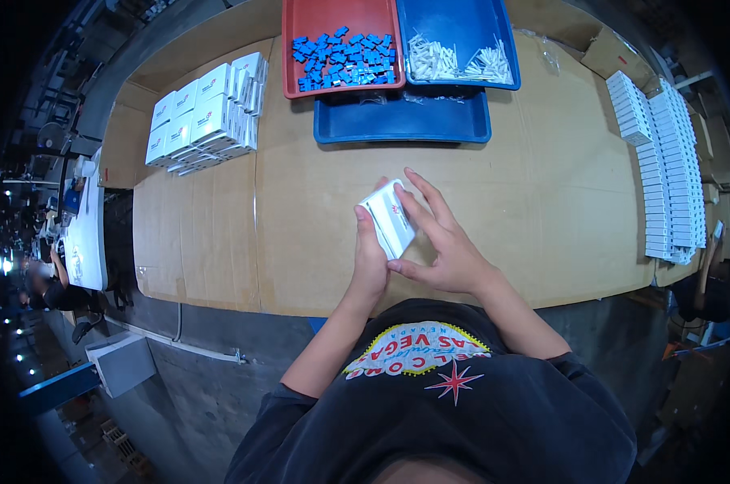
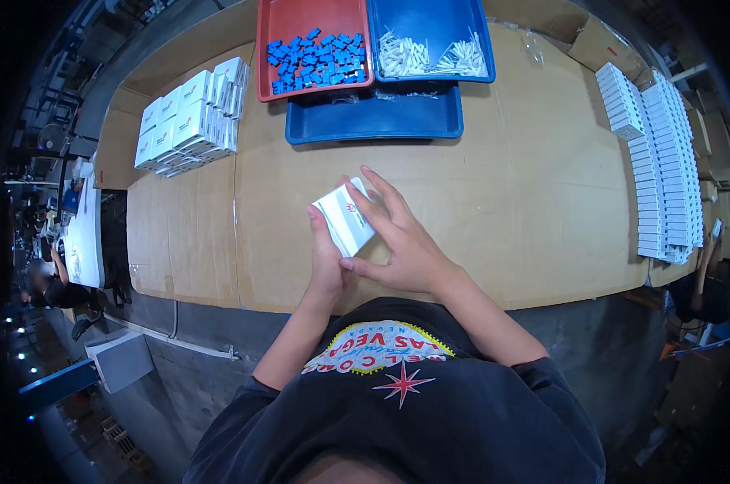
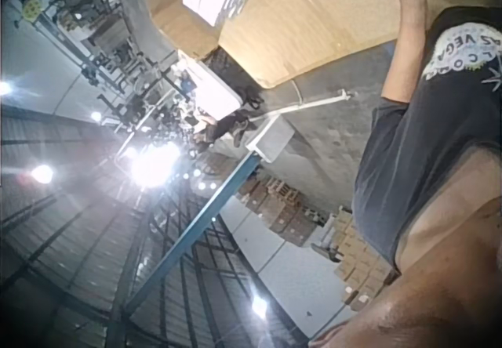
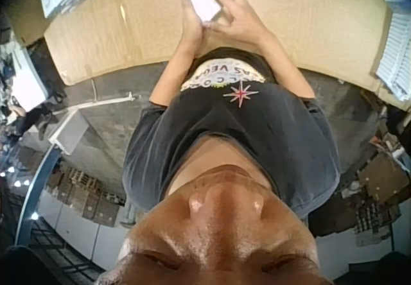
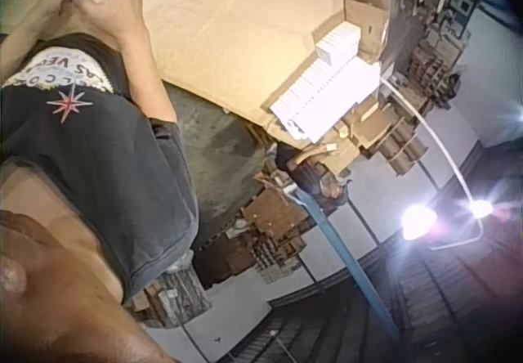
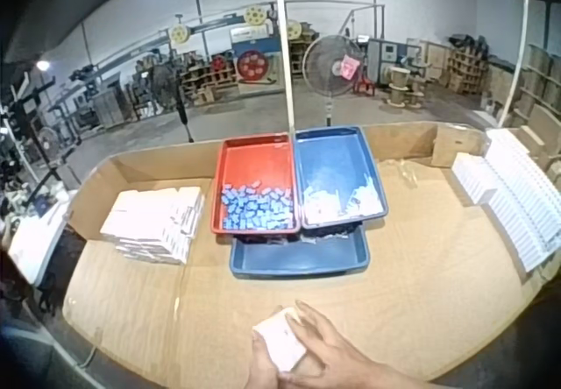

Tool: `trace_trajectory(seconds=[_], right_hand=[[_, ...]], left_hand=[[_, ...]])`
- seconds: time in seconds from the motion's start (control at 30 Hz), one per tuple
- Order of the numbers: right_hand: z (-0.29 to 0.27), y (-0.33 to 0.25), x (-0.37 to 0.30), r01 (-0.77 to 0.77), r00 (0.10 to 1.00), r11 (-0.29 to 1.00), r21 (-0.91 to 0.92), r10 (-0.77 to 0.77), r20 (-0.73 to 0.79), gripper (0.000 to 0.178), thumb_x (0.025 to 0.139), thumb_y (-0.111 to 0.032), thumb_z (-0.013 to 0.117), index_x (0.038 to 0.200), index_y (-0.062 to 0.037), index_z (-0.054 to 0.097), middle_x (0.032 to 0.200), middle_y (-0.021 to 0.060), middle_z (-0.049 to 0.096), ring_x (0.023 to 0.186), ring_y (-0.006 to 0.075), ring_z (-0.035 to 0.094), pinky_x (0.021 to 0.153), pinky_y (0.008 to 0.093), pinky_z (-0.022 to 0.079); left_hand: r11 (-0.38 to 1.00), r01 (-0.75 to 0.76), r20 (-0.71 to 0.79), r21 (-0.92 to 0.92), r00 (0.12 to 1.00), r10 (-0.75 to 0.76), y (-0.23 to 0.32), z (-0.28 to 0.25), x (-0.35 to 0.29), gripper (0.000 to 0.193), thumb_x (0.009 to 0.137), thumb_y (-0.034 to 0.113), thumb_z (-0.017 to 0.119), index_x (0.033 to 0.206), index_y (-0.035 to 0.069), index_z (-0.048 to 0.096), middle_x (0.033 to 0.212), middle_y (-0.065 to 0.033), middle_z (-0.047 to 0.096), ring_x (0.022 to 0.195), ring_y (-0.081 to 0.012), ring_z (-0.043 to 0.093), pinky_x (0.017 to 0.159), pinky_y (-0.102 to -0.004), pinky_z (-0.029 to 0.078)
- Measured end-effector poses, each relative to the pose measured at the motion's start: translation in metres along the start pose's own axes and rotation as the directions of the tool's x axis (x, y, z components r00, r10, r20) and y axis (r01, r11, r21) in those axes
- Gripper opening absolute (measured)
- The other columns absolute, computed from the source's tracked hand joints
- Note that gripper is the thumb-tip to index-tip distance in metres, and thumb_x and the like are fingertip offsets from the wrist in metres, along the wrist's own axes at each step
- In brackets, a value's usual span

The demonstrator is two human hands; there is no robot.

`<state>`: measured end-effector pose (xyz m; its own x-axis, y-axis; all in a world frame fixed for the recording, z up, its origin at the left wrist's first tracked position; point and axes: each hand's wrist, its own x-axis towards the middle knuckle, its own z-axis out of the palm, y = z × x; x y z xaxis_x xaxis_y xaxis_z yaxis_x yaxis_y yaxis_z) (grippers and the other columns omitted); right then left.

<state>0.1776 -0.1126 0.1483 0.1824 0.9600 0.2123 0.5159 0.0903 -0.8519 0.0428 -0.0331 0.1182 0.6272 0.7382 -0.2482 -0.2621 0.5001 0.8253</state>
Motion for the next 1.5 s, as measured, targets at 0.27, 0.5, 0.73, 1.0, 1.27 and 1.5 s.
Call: trace_trajectory(seconds=[0.27,0.5,0.73,1.0,1.27,1.5], right_hand=[[-0.005,0.028,0.004,0.368,0.927,0.916,-0.160,-0.374,-0.009,0.088,0.078,-0.052,0.086,0.144,-0.0006,0.058,0.150,0.0281,0.054,0.140,0.0467,0.053,0.118,0.0578,0.038],[0.005,0.033,0.000,0.489,0.846,0.863,-0.128,-0.505,-0.171,0.086,0.077,-0.056,0.084,0.134,0.0049,0.062,0.138,0.0282,0.063,0.127,0.0447,0.063,0.108,0.0515,0.050],[0.016,0.028,0.000,0.150,0.946,0.945,0.292,-0.051,-0.320,0.075,0.104,-0.058,0.056,0.141,0.0066,0.059,0.149,0.0269,0.054,0.138,0.0409,0.056,0.113,0.0435,0.045],[0.005,0.023,-0.005,-0.021,0.998,0.951,0.308,0.036,-0.043,0.050,0.110,-0.030,0.052,0.148,0.0020,0.055,0.161,0.0239,0.042,0.148,0.0373,0.044,0.121,0.0426,0.036],[0.021,0.037,-0.009,0.144,0.989,0.985,-0.097,-0.142,0.030,0.056,0.097,-0.013,0.066,0.150,-0.0013,0.053,0.153,0.0212,0.053,0.136,0.0392,0.057,0.111,0.0448,0.049],[0.040,0.041,-0.016,0.153,0.982,0.980,-0.130,-0.166,-0.095,0.051,0.096,-0.013,0.067,0.142,0.0058,0.057,0.122,0.0273,0.071,0.100,0.0405,0.074,0.085,0.0428,0.062]], left_hand=[[0.941,0.271,0.096,-0.202,0.962,-0.257,0.010,0.024,-0.012,0.070,0.111,0.064,0.020,0.141,0.008,0.050,0.126,-0.0133,0.066,0.113,-0.0231,0.070,0.094,-0.0372,0.060],[0.946,0.258,0.124,-0.198,0.964,-0.237,0.007,0.019,-0.018,0.063,0.112,0.060,0.023,0.140,0.011,0.050,0.125,-0.0100,0.065,0.114,-0.0217,0.069,0.095,-0.0374,0.058],[0.999,0.032,0.104,0.042,0.994,-0.036,-0.009,0.018,-0.018,0.062,0.112,0.051,0.041,0.153,0.004,0.040,0.137,-0.0113,0.061,0.126,-0.0205,0.061,0.109,-0.0383,0.047],[0.999,0.032,-0.043,0.020,0.999,-0.031,-0.015,-0.014,0.003,0.065,0.113,0.040,0.046,0.163,0.005,0.023,0.148,-0.0127,0.049,0.134,-0.0198,0.054,0.110,-0.0353,0.046],[0.992,0.077,-0.205,-0.097,0.974,-0.096,-0.021,-0.006,0.004,0.064,0.113,0.059,0.030,0.147,0.008,0.045,0.131,-0.0073,0.061,0.118,-0.0141,0.061,0.098,-0.0324,0.051],[0.999,0.052,-0.284,0.004,0.958,-0.049,-0.031,-0.006,-0.001,0.060,0.112,0.059,0.033,0.133,0.007,0.053,0.113,-0.0045,0.063,0.100,-0.0094,0.062,0.084,-0.0278,0.052]])
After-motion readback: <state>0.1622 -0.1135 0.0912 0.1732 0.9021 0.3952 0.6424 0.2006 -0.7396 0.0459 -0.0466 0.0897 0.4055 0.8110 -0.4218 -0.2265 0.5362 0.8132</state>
